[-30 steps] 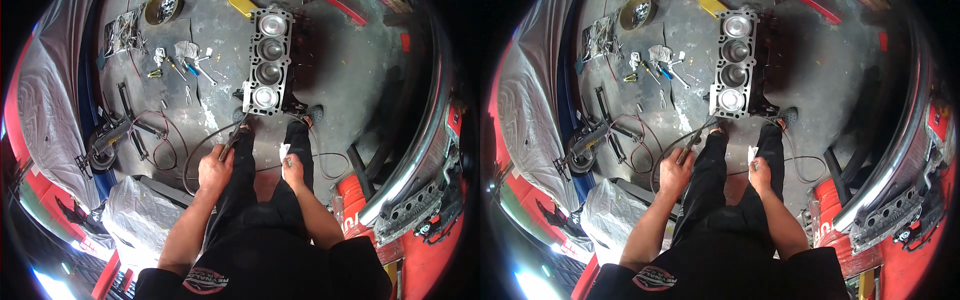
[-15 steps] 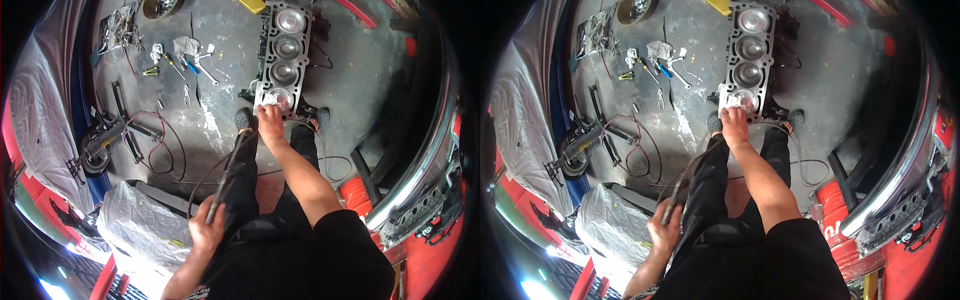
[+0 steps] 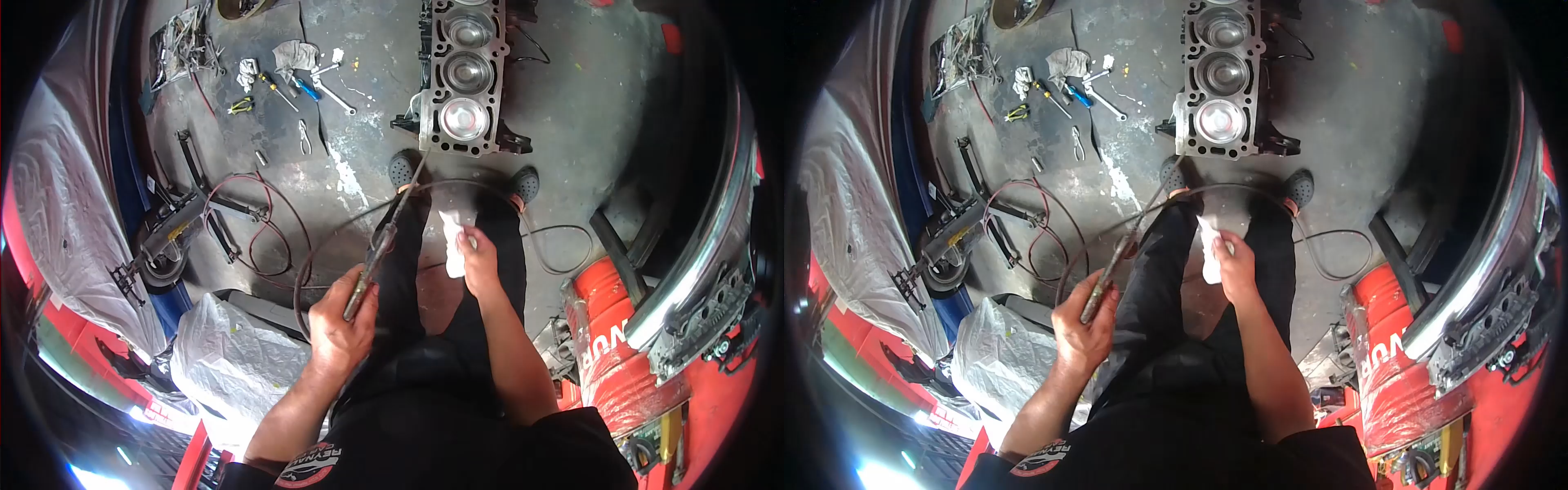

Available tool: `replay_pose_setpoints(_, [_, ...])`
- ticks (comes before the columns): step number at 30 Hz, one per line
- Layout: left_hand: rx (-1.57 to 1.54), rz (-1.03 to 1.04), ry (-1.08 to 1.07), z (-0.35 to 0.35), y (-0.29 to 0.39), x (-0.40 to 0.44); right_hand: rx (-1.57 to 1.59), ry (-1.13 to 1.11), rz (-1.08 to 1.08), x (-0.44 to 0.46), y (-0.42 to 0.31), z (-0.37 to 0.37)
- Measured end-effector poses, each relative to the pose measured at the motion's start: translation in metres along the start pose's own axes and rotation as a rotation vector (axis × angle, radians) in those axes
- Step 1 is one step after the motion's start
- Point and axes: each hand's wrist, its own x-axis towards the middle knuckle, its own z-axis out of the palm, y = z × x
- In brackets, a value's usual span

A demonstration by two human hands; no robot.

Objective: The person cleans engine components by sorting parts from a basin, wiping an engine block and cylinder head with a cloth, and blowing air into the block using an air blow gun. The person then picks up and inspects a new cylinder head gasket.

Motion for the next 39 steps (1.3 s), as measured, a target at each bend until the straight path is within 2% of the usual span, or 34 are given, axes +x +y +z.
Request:
replay_pose_setpoints(2, [-0.078,-0.251,-0.029,-0.003,0.019,0.002,-0.002,-0.029,-0.106,0.028,-0.023,0.016])
replay_pose_setpoints(3, [-0.064,-0.245,-0.02,0.0,0.022,0.002,-0.134,-0.019,-0.136,0.032,-0.049,0.028])
replay_pose_setpoints(5, [-0.025,-0.175,0.005,0.006,0.023,0.002,-0.258,0.048,-0.266,0.061,-0.033,0.033])
replay_pose_setpoints(8, [0.02,-0.113,0.017,0.021,0.025,0.007,-0.098,0.041,-0.229,0.059,-0.022,0.035])
replay_pose_setpoints(11, [0.089,-0.007,0.045,0.034,0.024,0.017,-0.121,0.096,-0.234,0.034,-0.016,0.022])
replay_pose_setpoints(13, [0.186,0.132,0.077,0.041,0.016,0.026,-0.042,0.078,-0.26,0.031,0.012,-0.003])
replay_pose_setpoints(15, [0.202,0.101,0.053,0.041,0.021,0.037,-0.266,0.087,-0.138,0.023,0.019,-0.026])
replay_pose_setpoints(17, [0.211,-0.027,-0.002,0.037,0.029,0.049,-0.228,0.136,-0.12,0.017,0.02,-0.04])
replay_pose_setpoints(19, [0.206,0.011,-0.001,0.033,0.025,0.052,-0.19,0.175,-0.105,0.018,0.015,-0.05])
replay_pose_setpoints(21, [0.102,-0.054,-0.021,0.026,0.03,0.044,-0.324,0.262,-0.164,0.024,-0.014,-0.05])
replay_pose_setpoints(22, [0.141,-0.024,-0.022,0.022,0.037,0.032,-0.355,0.336,-0.243,0.023,-0.032,-0.047])
replay_pose_setpoints(25, [0.053,-0.004,-0.049,0.034,0.057,-0.006,-0.382,0.441,-0.356,0.059,-0.034,-0.057])
replay_pose_setpoints(29, [0.013,0.036,-0.104,0.061,0.058,-0.004,-0.362,0.45,-0.377,0.067,-0.063,-0.041])
replay_pose_setpoints(31, [0.063,0.135,-0.061,0.069,0.053,0.003,-0.305,0.371,-0.361,0.069,-0.056,-0.043])
replay_pose_setpoints(33, [0.075,0.106,-0.062,0.073,0.055,0.008,-0.371,0.355,-0.362,0.064,-0.052,-0.048])
replay_pose_setpoints(37, [0.148,0.097,-0.053,0.085,0.066,0.025,-0.173,0.297,-0.293,0.056,-0.035,-0.058])
replay_pose_setpoints(39, [0.184,0.084,-0.056,0.086,0.079,0.034,-0.294,0.296,-0.268,0.053,-0.036,-0.061])
